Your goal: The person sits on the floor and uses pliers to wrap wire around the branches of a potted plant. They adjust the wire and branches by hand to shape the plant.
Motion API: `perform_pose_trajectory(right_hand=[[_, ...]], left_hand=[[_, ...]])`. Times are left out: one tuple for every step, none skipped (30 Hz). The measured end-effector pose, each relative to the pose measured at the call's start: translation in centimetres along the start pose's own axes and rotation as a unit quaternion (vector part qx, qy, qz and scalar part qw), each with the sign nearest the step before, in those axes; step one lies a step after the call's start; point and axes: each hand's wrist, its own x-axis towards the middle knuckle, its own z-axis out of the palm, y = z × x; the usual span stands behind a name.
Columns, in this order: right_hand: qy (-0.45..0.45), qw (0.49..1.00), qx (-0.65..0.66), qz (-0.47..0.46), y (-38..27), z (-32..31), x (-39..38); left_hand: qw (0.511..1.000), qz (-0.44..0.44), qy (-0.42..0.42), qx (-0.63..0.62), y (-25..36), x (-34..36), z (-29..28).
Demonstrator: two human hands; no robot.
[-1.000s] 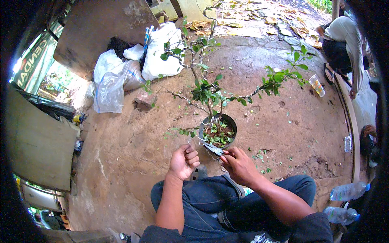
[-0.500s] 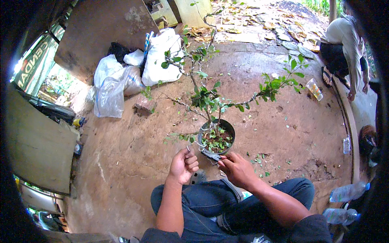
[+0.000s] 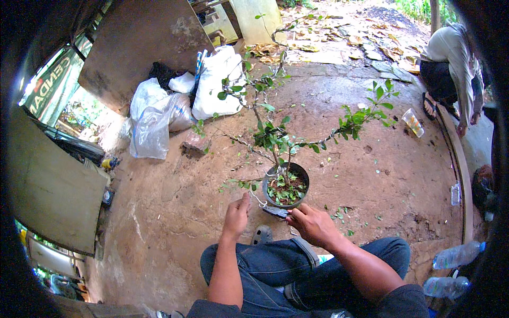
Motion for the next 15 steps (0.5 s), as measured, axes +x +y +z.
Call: perform_pose_trajectory(right_hand=[[0.002,1.000,0.004,0.001,0.2,0.1,-0.1],[0.009,1.000,0.011,-0.007,0.4,0.3,-0.2],[0.019,0.999,0.019,-0.018,0.7,0.4,-0.3],[0.027,0.999,0.027,-0.019,0.9,0.7,-0.2],[0.039,0.998,0.036,-0.025,0.9,0.9,-0.2],[0.046,0.997,0.052,-0.028,1.0,1.1,-0.2],[0.055,0.997,0.037,-0.035,1.0,1.2,-0.2],[0.060,0.997,0.031,-0.039,0.9,1.3,-0.2],[0.062,0.997,0.031,-0.043,0.9,1.3,-0.1],[0.059,0.997,0.030,-0.036,0.8,1.3,-0.1],[0.053,0.998,0.036,-0.030,0.8,1.3,-0.2],[0.049,0.997,0.047,-0.028,0.7,1.3,-0.2],[0.046,0.998,0.042,-0.024,0.7,1.2,-0.2],[0.045,0.998,0.042,-0.024,0.6,1.2,-0.2],[0.048,0.997,0.049,-0.028,0.6,1.1,-0.2]], left_hand=[[1.000,0.006,-0.002,-0.014,-0.3,0.1,0.2],[1.000,0.012,-0.005,-0.027,-0.6,0.1,0.4],[0.999,0.006,-0.004,-0.044,-0.8,0.2,0.6],[0.998,0.023,-0.009,-0.049,-1.0,0.2,0.7],[0.998,0.030,-0.012,-0.057,-1.0,0.2,0.8],[0.998,0.019,-0.005,-0.063,-1.0,0.2,0.9],[0.997,0.033,-0.007,-0.075,-0.9,0.3,1.0],[0.996,0.028,-0.001,-0.084,-0.8,0.3,1.1],[0.996,0.006,0.009,-0.093,-0.6,0.2,1.1],[0.996,0.018,0.010,-0.085,-0.4,0.2,1.1],[0.997,0.013,0.016,-0.077,-0.2,0.1,1.1],[0.997,-0.007,0.028,-0.068,-0.1,0.0,1.1],[0.997,0.006,0.017,-0.076,0.1,-0.1,1.1],[0.997,0.005,0.013,-0.082,0.2,-0.2,1.1],[0.996,-0.003,0.012,-0.087,0.3,-0.3,1.0]])
